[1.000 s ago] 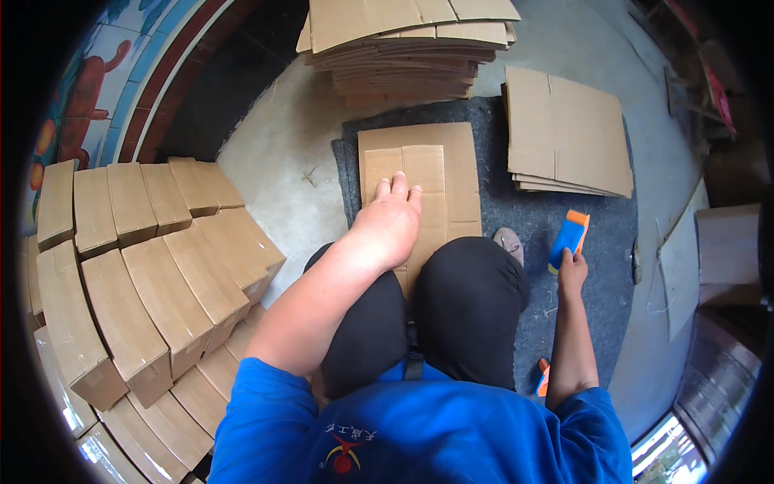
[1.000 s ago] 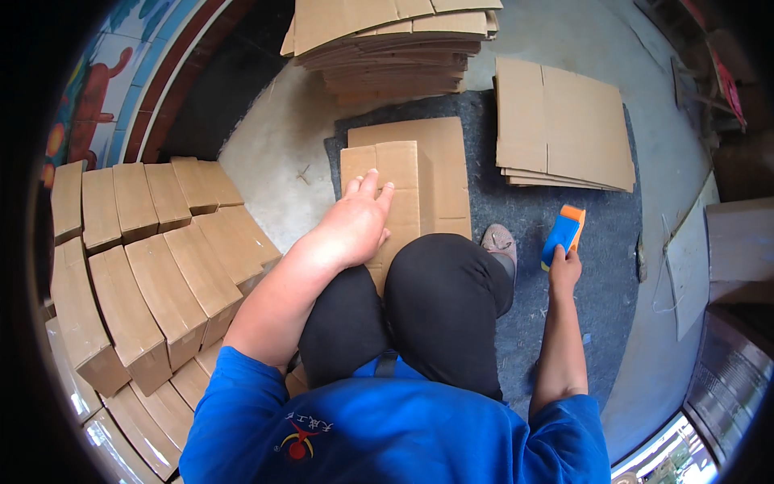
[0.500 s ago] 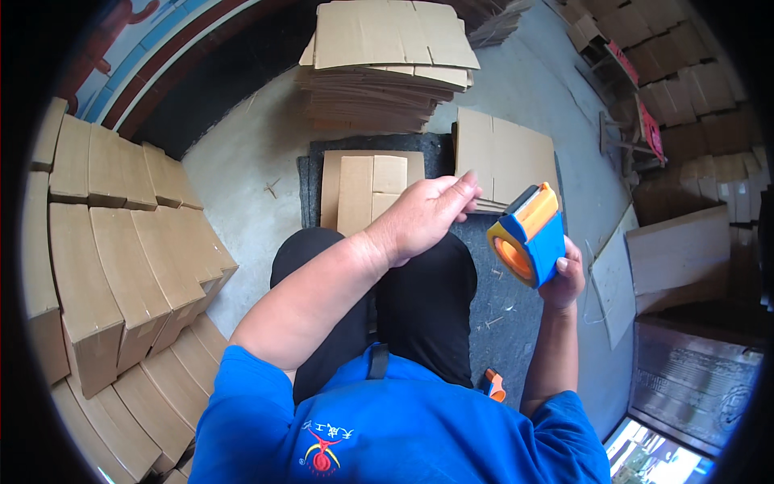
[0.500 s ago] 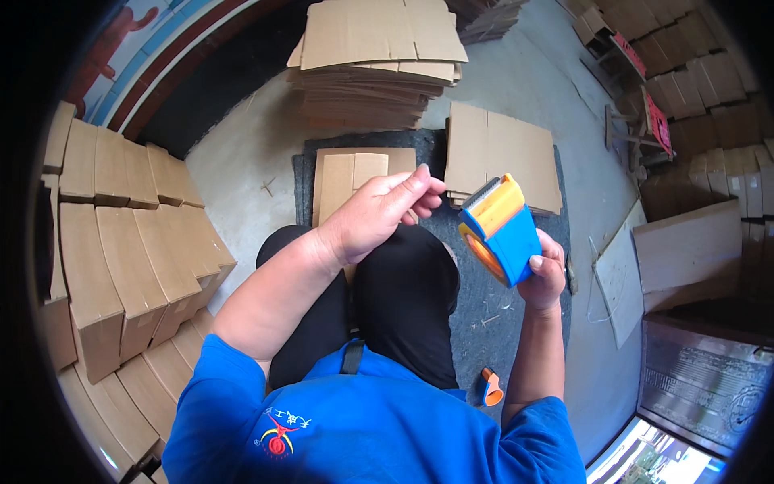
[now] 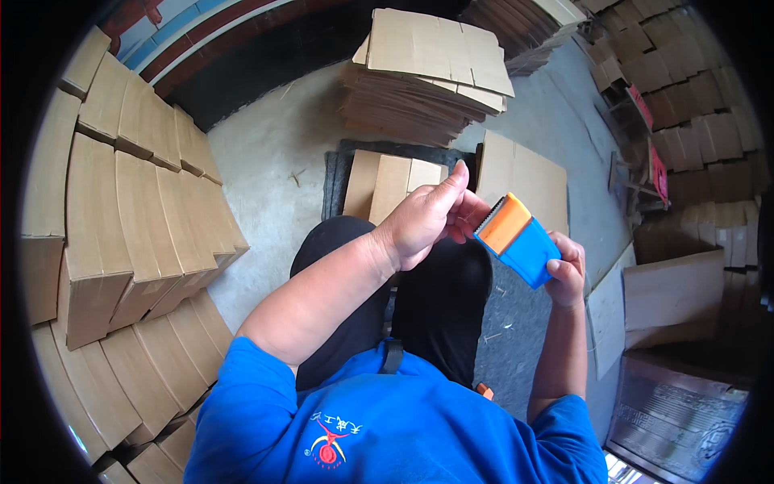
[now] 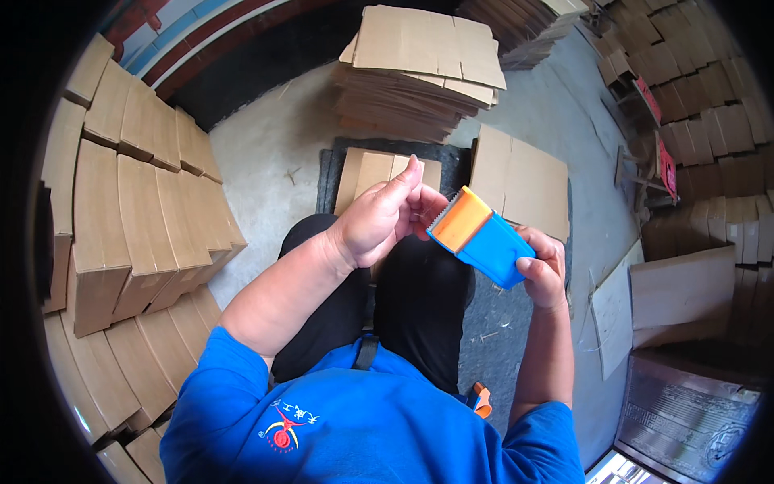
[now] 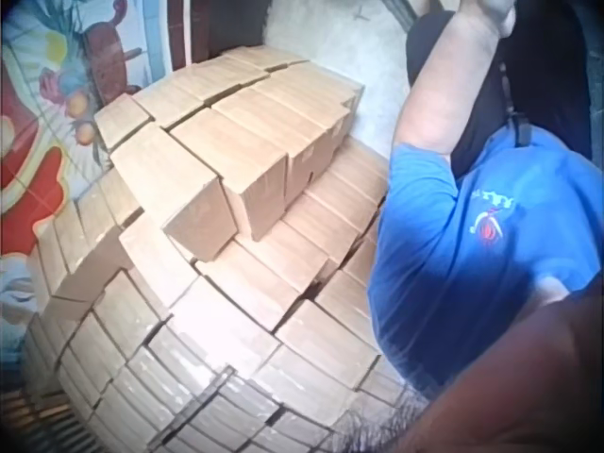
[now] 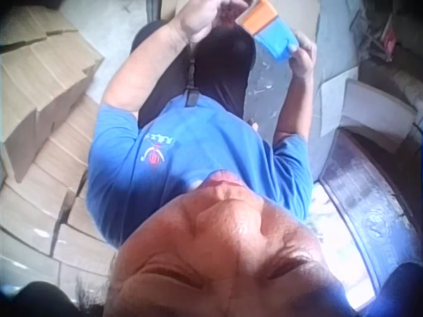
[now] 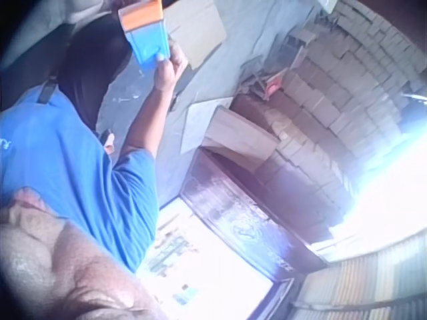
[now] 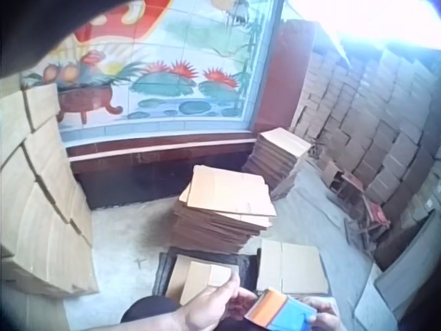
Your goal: Assemble and tape cardboard boxes for packaging.
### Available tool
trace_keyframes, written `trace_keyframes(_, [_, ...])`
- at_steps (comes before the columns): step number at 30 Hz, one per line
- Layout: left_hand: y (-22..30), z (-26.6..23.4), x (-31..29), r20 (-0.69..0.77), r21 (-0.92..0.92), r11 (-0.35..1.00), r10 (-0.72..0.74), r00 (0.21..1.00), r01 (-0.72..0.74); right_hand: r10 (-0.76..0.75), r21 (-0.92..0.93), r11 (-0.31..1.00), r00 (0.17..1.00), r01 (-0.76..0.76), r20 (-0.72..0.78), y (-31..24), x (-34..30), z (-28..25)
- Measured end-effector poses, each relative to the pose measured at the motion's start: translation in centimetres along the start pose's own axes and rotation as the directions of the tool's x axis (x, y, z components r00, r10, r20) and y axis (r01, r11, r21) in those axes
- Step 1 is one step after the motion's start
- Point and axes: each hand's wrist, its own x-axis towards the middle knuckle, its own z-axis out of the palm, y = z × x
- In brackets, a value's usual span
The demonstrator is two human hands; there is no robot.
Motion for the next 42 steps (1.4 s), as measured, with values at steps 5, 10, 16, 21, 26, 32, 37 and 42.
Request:
trace_keyframes(5, [0.1,-1.2,0.1,-0.059,-0.066,0.998,-0.009,0.998,0.005,-0.012,-0.004,1.0,0.999,0.013,0.033,0.3,1.5,1.0])
trace_keyframes(10, [-0.7,-3.4,0.9,-0.106,0.084,0.996,0.053,0.993,-0.045,-0.005,-0.155,0.988,1.0,0.005,-0.002,1.0,3.7,1.8])
trace_keyframes(16, [-0.9,-8.7,2.7,-0.405,0.262,0.958,0.217,0.888,-0.115,0.194,-0.422,0.896,0.977,-0.138,0.093,1.3,9.6,2.6])
trace_keyframes(21, [-0.7,-16.2,2.0,-0.592,0.23,0.972,0.178,0.786,-0.047,0.298,-0.461,0.858,0.951,-0.229,0.082,4.6,13.0,-1.0])
trace_keyframes(26, [-2.7,-19.9,3.2,-0.642,0.116,0.982,-0.039,0.766,0.147,0.416,-0.529,0.797,0.9,-0.291,0.131,7.1,16.9,0.2])
trace_keyframes(32, [-5.8,-22.6,4.2,-0.628,0.114,0.968,-0.103,0.772,0.223,0.514,-0.543,0.76,0.842,-0.357,0.166,10.0,18.4,0.2])
trace_keyframes(37, [-8.7,-22.6,6.6,-0.577,0.264,0.921,-0.088,0.812,0.288,0.533,-0.493,0.775,0.828,-0.395,0.174,12.0,18.4,-0.6])
trace_keyframes(42, [-11.1,-23.5,6.4,-0.668,0.6,0.534,-0.076,0.74,0.596,0.538,-0.466,0.785,0.822,-0.408,0.187,12.3,18.5,-0.5])
